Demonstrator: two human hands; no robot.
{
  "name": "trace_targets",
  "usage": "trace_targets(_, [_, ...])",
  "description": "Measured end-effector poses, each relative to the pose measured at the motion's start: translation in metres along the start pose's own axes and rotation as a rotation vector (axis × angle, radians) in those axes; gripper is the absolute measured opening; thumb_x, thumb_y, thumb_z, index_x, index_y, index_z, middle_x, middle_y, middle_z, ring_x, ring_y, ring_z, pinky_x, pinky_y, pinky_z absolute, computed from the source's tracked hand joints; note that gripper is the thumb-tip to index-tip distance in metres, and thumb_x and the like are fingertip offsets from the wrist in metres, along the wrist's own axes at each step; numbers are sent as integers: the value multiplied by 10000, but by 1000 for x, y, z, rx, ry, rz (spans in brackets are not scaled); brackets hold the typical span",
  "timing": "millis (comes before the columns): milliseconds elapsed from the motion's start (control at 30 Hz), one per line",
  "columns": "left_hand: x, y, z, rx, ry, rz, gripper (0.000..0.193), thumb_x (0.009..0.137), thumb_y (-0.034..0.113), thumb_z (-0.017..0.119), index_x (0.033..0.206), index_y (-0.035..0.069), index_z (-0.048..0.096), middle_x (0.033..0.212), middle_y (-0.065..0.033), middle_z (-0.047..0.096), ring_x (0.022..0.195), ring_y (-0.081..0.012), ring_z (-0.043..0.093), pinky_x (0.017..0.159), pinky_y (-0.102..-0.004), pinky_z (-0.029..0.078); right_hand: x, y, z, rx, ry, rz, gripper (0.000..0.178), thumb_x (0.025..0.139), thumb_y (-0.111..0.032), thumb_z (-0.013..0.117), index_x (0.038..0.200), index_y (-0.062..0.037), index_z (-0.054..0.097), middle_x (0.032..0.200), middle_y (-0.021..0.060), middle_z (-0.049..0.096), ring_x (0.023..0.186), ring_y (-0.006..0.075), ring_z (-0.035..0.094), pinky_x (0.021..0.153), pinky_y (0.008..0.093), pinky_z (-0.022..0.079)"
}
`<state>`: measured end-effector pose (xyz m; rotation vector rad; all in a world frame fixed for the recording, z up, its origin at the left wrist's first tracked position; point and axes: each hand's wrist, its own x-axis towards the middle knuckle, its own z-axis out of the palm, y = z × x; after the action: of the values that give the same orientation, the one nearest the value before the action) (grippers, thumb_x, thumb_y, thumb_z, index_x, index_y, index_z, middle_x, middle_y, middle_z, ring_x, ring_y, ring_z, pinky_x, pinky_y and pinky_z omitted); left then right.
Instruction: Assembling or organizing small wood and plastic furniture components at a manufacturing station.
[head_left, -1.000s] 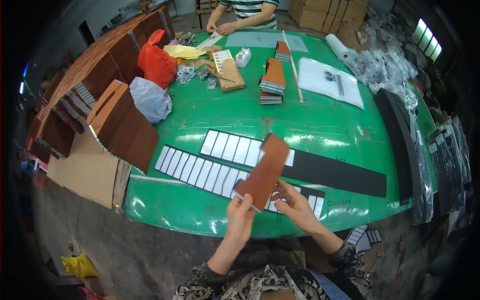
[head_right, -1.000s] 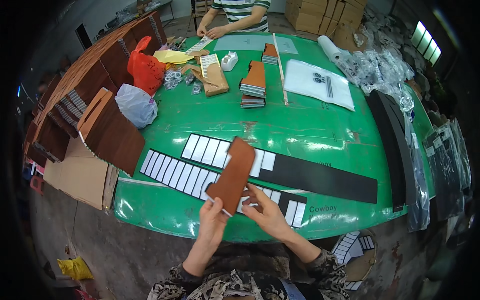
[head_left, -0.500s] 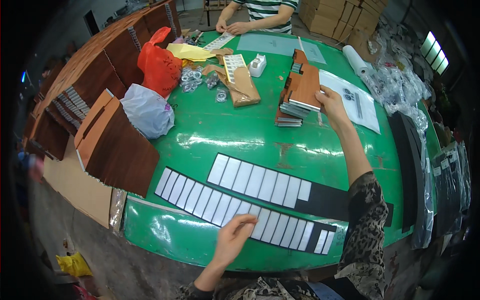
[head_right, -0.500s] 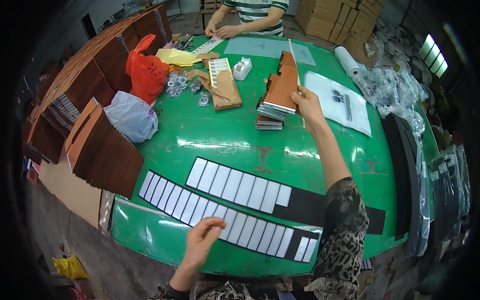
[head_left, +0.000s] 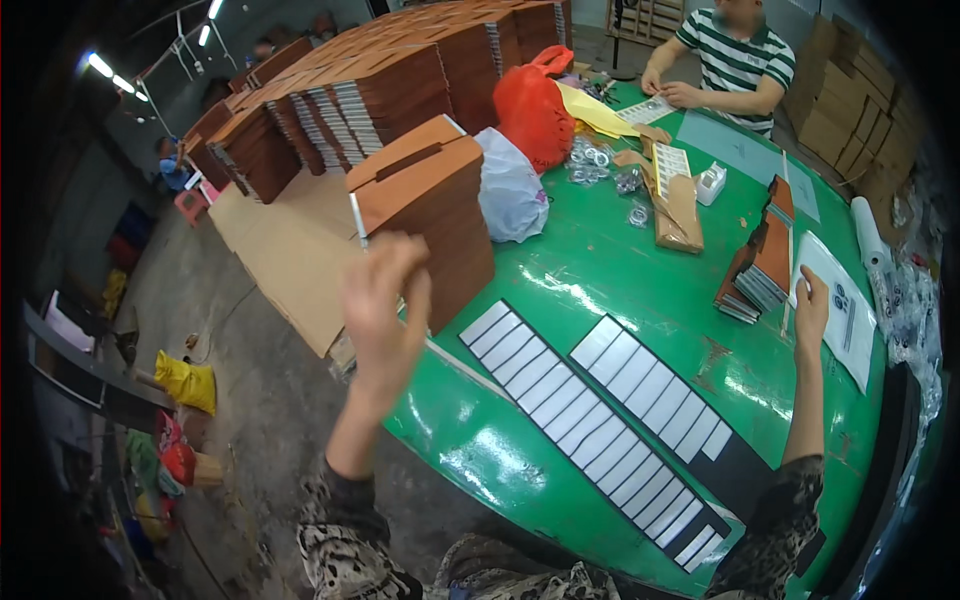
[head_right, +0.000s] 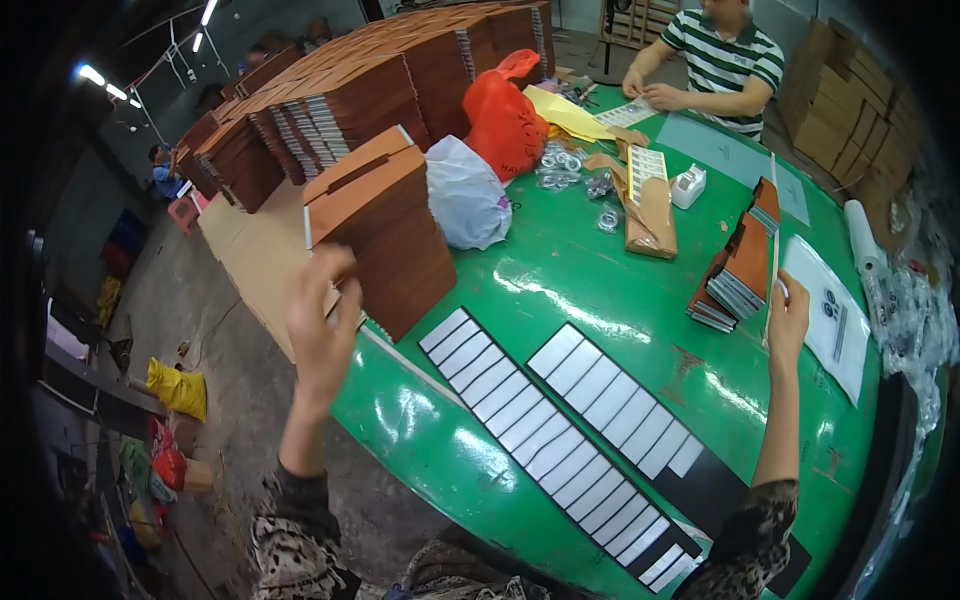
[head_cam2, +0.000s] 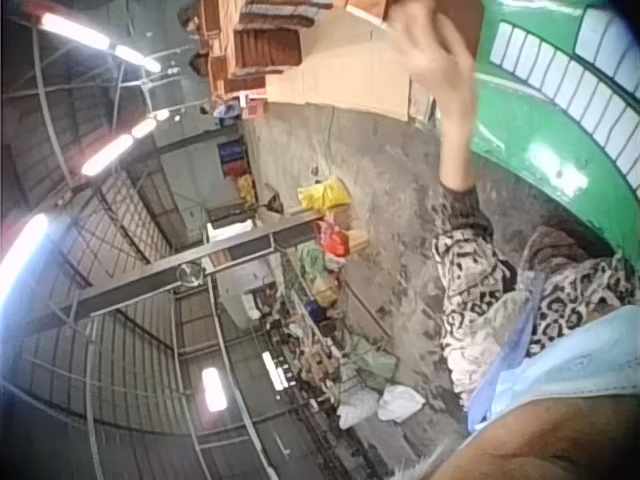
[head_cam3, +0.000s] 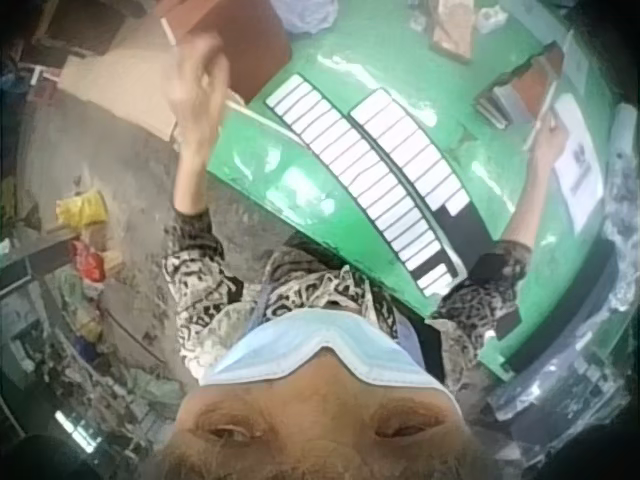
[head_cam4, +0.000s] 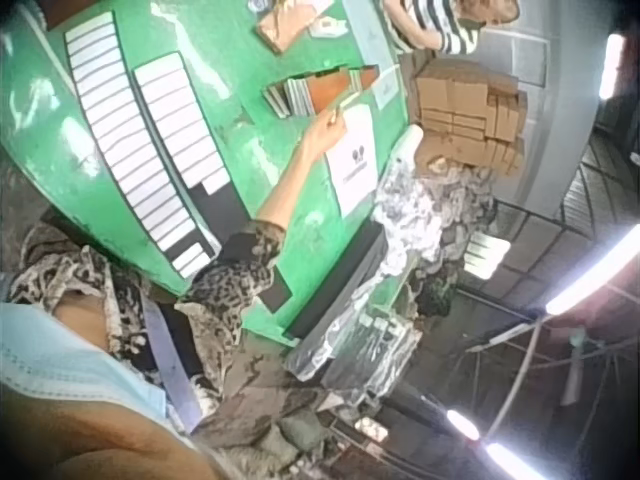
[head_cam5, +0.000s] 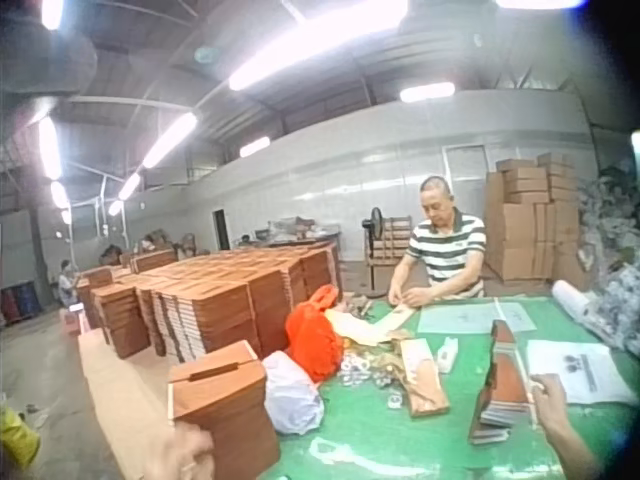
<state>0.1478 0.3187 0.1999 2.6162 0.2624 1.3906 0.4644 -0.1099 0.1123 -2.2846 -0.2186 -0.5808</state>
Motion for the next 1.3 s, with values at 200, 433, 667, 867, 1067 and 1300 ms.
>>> trace_targets(200, [75,-65,-3,398,-409,-131,449,859,381,591,1154,43,597,1174,-127,578,1044,-339,537,875,-421,453,-82,-36,-60,168,-196,-42,222,901,-47,524,1096,-7,622,1032,56,615,898,120,550,793,256,426])
trace_targets(433, [79,-91,5,442,-396,170,533,772,476,632,1065,31,619,1018,-192,605,969,-353,569,815,-478,467,-161,-34,-117,251,-279,118,180,888,-13,523,1013,27,645,949,58,639,893,119,563,789,250,425])
trace_targets(667, [71,-62,-17,512,-162,260,602,627,450,703,1070,61,584,1082,-139,549,1040,-305,499,822,-451,386,-226,-82,-152,409,-225,27,163,890,-4,527,997,30,645,959,68,631,879,121,564,784,236,429])
trace_targets(867, [-59,62,-34,122,-50,630,538,700,370,690,1137,94,543,1140,-98,493,1093,-249,443,956,-448,288,-325,-120,-147,627,-459,217,320,903,-57,554,1215,11,534,1080,77,593,948,120,553,790,230,451])
trace_targets(1067, [-208,132,-35,-176,-121,840,403,743,330,647,1107,204,531,1071,-17,425,995,-149,462,1063,-538,176,-393,-119,-131,851,-532,409,559,867,-122,665,1357,-36,412,1166,55,542,1008,117,505,872,269,441])
trace_targets(1300, [-240,151,-10,-550,-341,489,871,615,300,846,1335,146,381,1220,-76,421,1110,-230,443,1073,-495,230,-422,-78,-124,874,-436,636,264,835,-45,667,1081,-43,569,937,-16,574,879,74,523,793,237,443])
